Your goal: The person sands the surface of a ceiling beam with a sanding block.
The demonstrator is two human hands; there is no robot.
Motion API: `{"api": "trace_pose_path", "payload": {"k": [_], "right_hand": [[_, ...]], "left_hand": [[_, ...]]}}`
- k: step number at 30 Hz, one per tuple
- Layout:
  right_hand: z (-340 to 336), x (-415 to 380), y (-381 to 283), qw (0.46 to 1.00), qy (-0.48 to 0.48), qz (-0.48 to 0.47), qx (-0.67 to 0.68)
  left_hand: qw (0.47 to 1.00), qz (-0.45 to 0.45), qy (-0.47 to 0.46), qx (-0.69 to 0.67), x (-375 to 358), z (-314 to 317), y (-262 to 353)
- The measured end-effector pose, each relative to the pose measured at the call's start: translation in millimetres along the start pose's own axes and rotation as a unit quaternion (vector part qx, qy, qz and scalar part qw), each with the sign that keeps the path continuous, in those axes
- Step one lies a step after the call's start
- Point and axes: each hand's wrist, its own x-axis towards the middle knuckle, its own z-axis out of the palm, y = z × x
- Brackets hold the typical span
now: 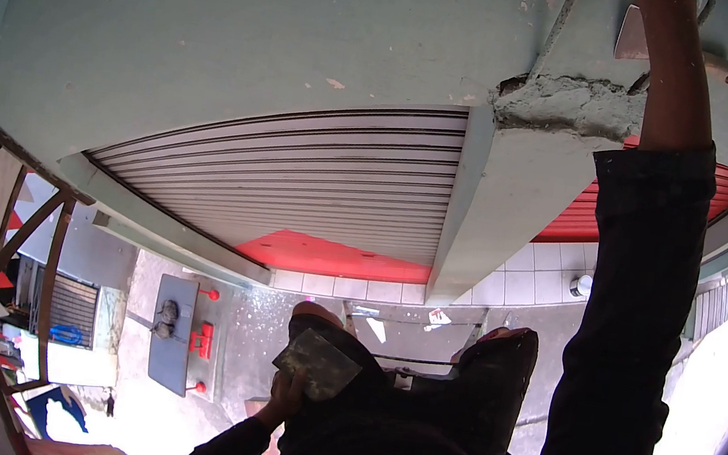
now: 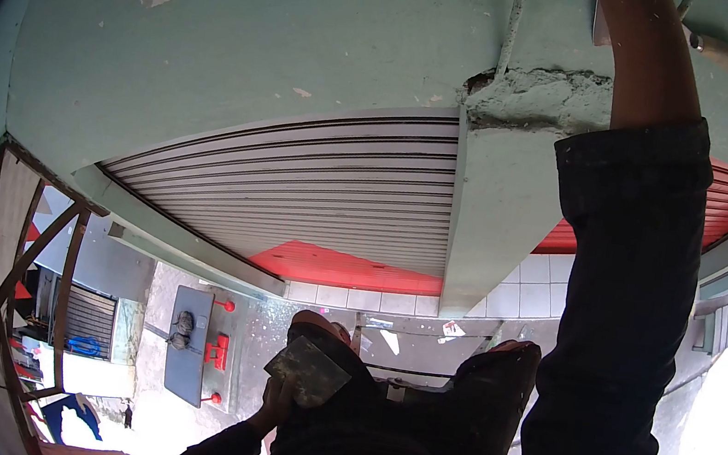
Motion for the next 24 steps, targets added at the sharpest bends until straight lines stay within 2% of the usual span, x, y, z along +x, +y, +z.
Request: {"api": "trace_pose_path", "payload": {"k": [9,11,13,18,21,24], "right_hand": [[1,0,1,1.000,0.009,-0.005,-0.016],[1,0,0,1.000,0.014,-0.014,-0.017],[2,0,2,1.000,0.015,-0.014,-0.014],[0,0,1,1.000,0.000,0.000,-0.012],[1,0,0,1.000,0.004,0.002,-0.026],[1,0,0,1.000,0.001,0.006,-0.018]], "left_hand": [[0.999,0.006,-0.015,0.034,-5,4,-9],[0.999,-0.036,-0.027,-0.022,-4,3,-7],[0.999,-0.028,-0.028,-0.024,-6,5,-11],[0.988,0.110,0.012,0.109,-3,0,-8],[0.986,0.123,0.019,0.111,-1,-2,-6],[0.996,0.058,-0.004,0.063,-4,0,-6]]}}
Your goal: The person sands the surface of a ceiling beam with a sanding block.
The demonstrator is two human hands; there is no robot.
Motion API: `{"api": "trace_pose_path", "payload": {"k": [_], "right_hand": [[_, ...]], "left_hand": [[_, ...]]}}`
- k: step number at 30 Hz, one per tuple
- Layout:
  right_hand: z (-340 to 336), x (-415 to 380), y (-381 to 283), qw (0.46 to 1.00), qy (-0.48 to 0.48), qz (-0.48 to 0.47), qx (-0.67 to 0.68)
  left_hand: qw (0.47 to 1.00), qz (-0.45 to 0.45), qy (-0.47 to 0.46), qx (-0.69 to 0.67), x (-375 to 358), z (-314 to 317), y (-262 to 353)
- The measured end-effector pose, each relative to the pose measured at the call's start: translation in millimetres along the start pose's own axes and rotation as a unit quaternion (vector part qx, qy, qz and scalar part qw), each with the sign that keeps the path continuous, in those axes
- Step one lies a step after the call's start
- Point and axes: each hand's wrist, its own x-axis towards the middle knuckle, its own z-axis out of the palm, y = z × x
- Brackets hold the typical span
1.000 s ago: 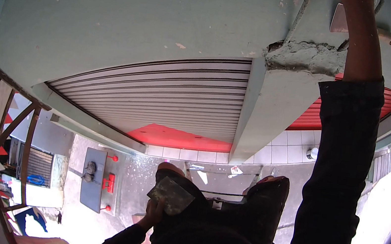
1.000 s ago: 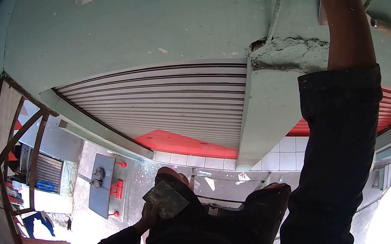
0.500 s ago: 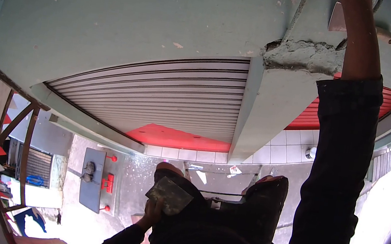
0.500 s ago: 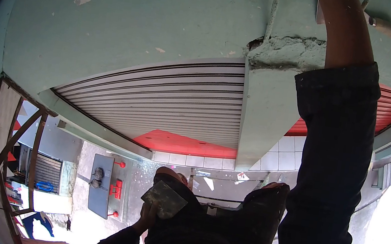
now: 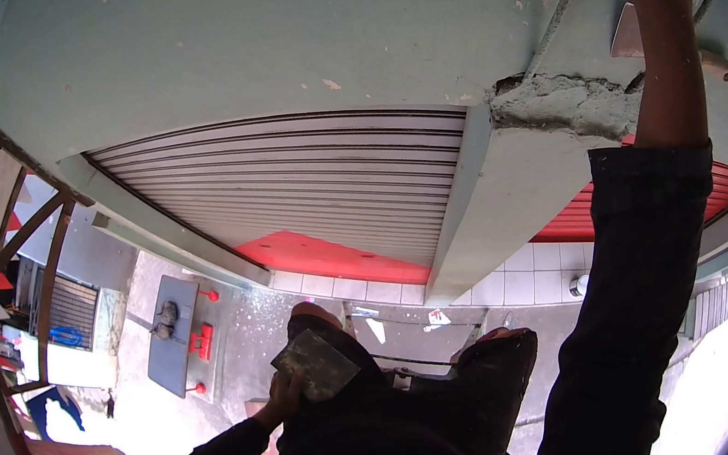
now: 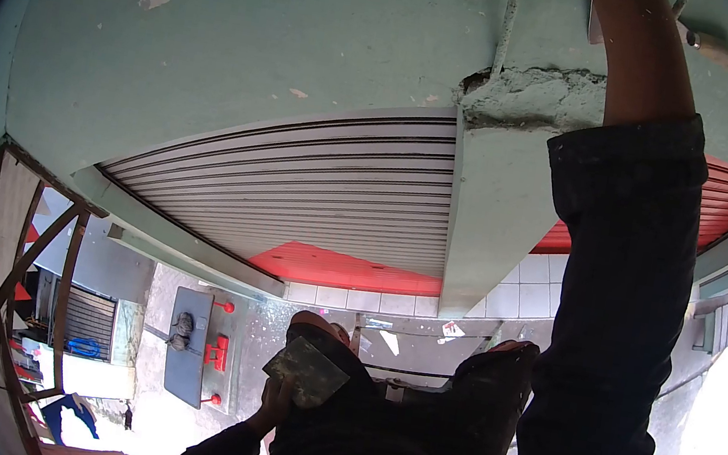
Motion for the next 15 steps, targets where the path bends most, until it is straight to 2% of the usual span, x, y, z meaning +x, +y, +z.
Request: {"api": "trace_pose_path", "payload": {"k": [3,8,10,12,14,15], "right_hand": [[-0.7,0.2,-1.5,1.000,-0.001,0.004,0.014],[0.8,0.3,-0.7,1.000,0.002,0.002,-0.012],[0.1,0.7,1.8,1.000,0.004,-0.021,0.011],[-0.3,0.5,1.5,1.000,0.003,-0.019,0.018],[-0.6,-0.1,-2.3,1.000,0.000,0.008,0.011],[-0.2,0.2,-1.4,1.000,0.002,0.003,0.012]], "left_hand": [[0.998,0.033,0.007,0.046,-3.6,1.2,-3.3],[0.998,-0.051,-0.012,-0.043,-4.9,3.9,-3.1],[1.000,-0.019,-0.001,-0.007,-2.1,1.2,-1.1],[0.995,0.062,0.021,0.071,-0.3,-1.0,-1.7],[1.000,-0.028,-0.013,-0.007,-1.5,0.1,-0.2],[0.999,-0.037,-0.014,-0.016,-1.2,0.3,0.4]]}}
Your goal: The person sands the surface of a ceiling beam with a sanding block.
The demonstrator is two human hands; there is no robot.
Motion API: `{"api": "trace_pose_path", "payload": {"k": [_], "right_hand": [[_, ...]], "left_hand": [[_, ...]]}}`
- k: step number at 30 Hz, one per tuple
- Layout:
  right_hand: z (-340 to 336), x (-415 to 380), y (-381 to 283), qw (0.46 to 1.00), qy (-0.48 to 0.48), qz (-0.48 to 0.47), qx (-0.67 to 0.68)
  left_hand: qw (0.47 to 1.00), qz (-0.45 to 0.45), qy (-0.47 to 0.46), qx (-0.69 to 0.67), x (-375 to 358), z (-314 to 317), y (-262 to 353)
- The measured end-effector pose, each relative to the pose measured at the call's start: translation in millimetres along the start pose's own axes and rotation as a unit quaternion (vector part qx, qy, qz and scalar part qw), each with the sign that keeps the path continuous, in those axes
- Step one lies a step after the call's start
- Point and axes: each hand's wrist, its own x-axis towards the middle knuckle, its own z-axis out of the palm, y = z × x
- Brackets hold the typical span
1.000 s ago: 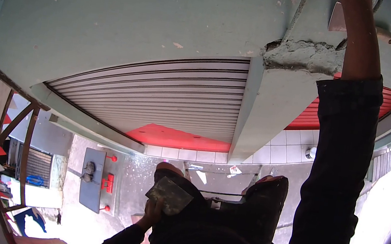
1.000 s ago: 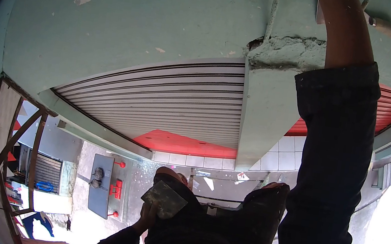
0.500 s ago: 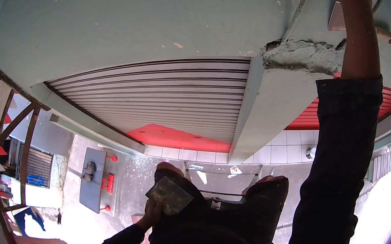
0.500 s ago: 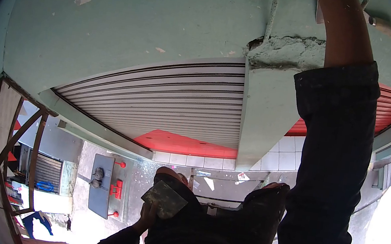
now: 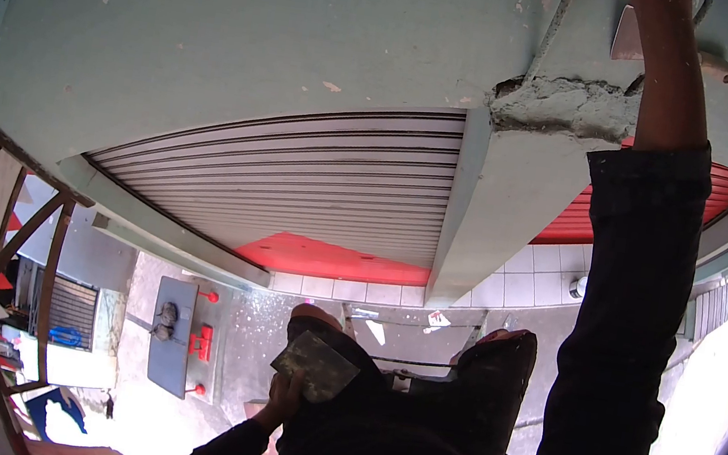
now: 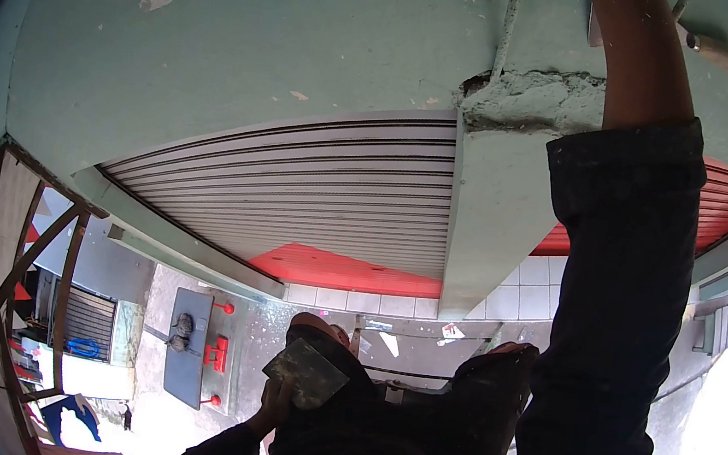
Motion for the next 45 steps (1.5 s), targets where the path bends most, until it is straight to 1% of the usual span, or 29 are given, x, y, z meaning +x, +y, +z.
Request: {"api": "trace_pose_path", "payload": {"k": [1,3,5,7,9,11,13,17,18,20,23,26,27,29,30,32,34,38,41,43,44,45], "right_hand": [[1,0,2,1.000,0.001,-0.005,0.001],[1,1,3,1.000,0.004,-0.012,-0.003],[1,0,2,1.000,0.005,-0.016,-0.011],[0,0,0,1.000,0.002,0.001,-0.004],[1,0,1,1.000,0.005,0.003,-0.005],[3,0,5,1.000,0.013,-0.011,-0.013],[2,1,3,1.000,0.005,-0.001,-0.006],[-4,-2,-8,0.999,-0.002,0.036,0.024],[-1,-2,-4,0.999,0.012,0.018,0.031],[6,-1,6,0.998,0.039,-0.018,0.045],[-3,-1,9,0.998,-0.016,-0.016,0.064],[-11,-2,-3,0.997,-0.020,-0.009,0.078],[-12,-3,-6,0.996,-0.022,0.018,0.089],[-10,-9,-10,0.991,-0.024,0.072,0.112],[-8,-10,-9,0.994,-0.009,0.057,0.098],[-4,-10,-9,0.997,0.022,0.029,0.070],[-4,-12,-17,0.996,0.052,0.018,0.069],[4,-15,-14,0.995,0.094,0.002,0.025],[13,-15,-5,0.989,0.144,-0.035,0.024],[16,-13,-2,0.982,0.170,-0.063,0.042],[17,-13,-1,0.979,0.180,-0.077,0.056],[18,-14,-1,0.979,0.183,-0.069,0.059]], "left_hand": [[1.000,-0.010,-0.001,-0.009,0,0,1],[0.998,0.040,0.032,0.035,-2,2,-2],[1.000,-0.011,0.003,-0.026,-6,7,-8],[1.000,-0.002,0.004,-0.021,-1,4,-4],[0.996,0.067,0.034,0.051,2,0,0],[1.000,0.013,0.017,-0.005,1,2,-1],[1.000,-0.009,0.012,-0.023,5,-1,4],[1.000,0.012,0.028,0.006,7,-3,7],[0.999,0.017,0.032,0.011,3,0,4],[0.999,-0.012,0.013,-0.044,-3,6,-5],[0.998,-0.021,0.010,-0.062,-4,8,-8],[0.999,-0.010,0.028,-0.033,-2,4,0],[0.999,-0.006,0.035,-0.020,0,2,2],[0.996,0.063,0.043,0.042,3,-2,2],[0.991,0.097,0.048,0.073,4,-4,2],[0.999,0.023,0.031,-0.004,5,-3,5],[0.999,-0.017,0.022,-0.041,1,2,2],[0.997,-0.029,0.014,-0.067,-13,12,-12],[0.993,-0.056,-0.002,-0.106,-11,15,-14],[0.998,-0.015,0.014,-0.057,-5,6,-5],[0.999,0.038,0.035,0.005,0,0,1],[0.992,0.089,0.055,0.066,3,-3,4]]}}
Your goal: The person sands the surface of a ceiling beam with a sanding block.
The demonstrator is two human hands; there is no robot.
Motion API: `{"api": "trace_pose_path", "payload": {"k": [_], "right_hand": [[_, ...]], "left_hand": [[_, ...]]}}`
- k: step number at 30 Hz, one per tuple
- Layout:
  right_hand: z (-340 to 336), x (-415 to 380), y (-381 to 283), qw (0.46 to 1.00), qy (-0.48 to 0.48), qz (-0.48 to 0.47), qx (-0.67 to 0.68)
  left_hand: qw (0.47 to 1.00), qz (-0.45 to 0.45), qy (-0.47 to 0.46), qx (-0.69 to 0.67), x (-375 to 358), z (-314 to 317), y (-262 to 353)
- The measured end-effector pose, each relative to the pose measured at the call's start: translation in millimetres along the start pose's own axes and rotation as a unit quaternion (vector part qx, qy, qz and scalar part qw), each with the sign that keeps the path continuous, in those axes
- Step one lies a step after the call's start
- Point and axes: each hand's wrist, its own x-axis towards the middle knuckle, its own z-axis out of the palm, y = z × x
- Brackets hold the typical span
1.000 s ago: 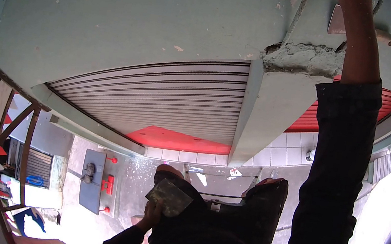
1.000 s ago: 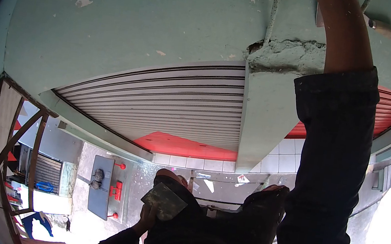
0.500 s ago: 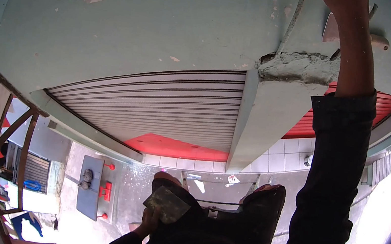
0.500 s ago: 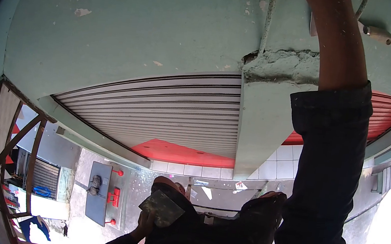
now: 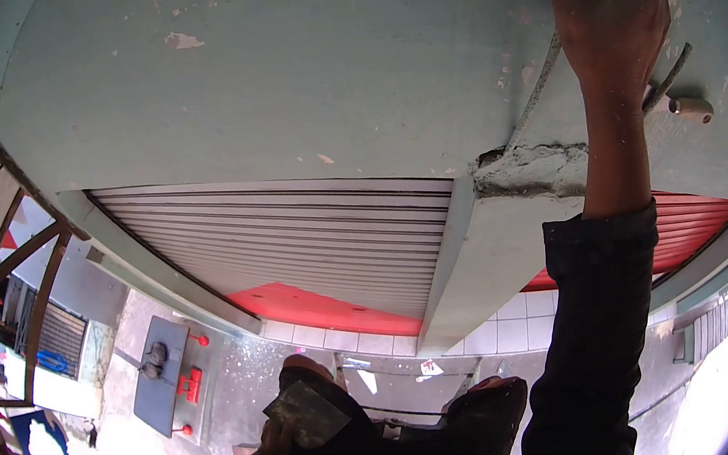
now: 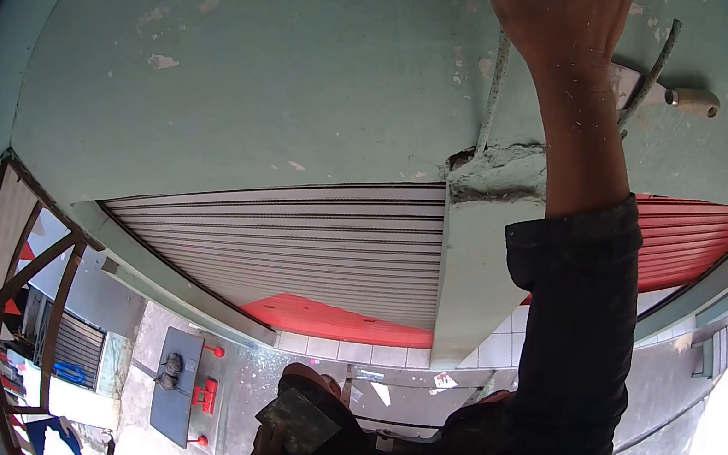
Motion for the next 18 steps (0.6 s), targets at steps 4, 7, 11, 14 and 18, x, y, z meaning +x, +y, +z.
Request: {"api": "trace_pose_path", "payload": {"k": [4,7,11,14,18], "right_hand": [[-1,-1,-7,0.998,-0.007,0.054,0.015],[-6,-1,-8,0.995,-0.029,0.084,0.048],[-6,0,-6,0.997,-0.025,0.060,0.041],[-6,1,8,0.999,-0.038,0.002,0.002],[-10,4,-7,0.997,-0.063,0.027,-0.019]], "left_hand": [[0.991,-0.091,-0.031,-0.096,-7,7,-5],[1.000,-0.011,-0.008,-0.015,-6,5,-6],[0.981,-0.118,-0.037,-0.150,-7,8,-5],[0.978,-0.127,-0.043,-0.161,-4,5,-3],[0.981,-0.122,-0.045,-0.142,-10,9,-7]]}}
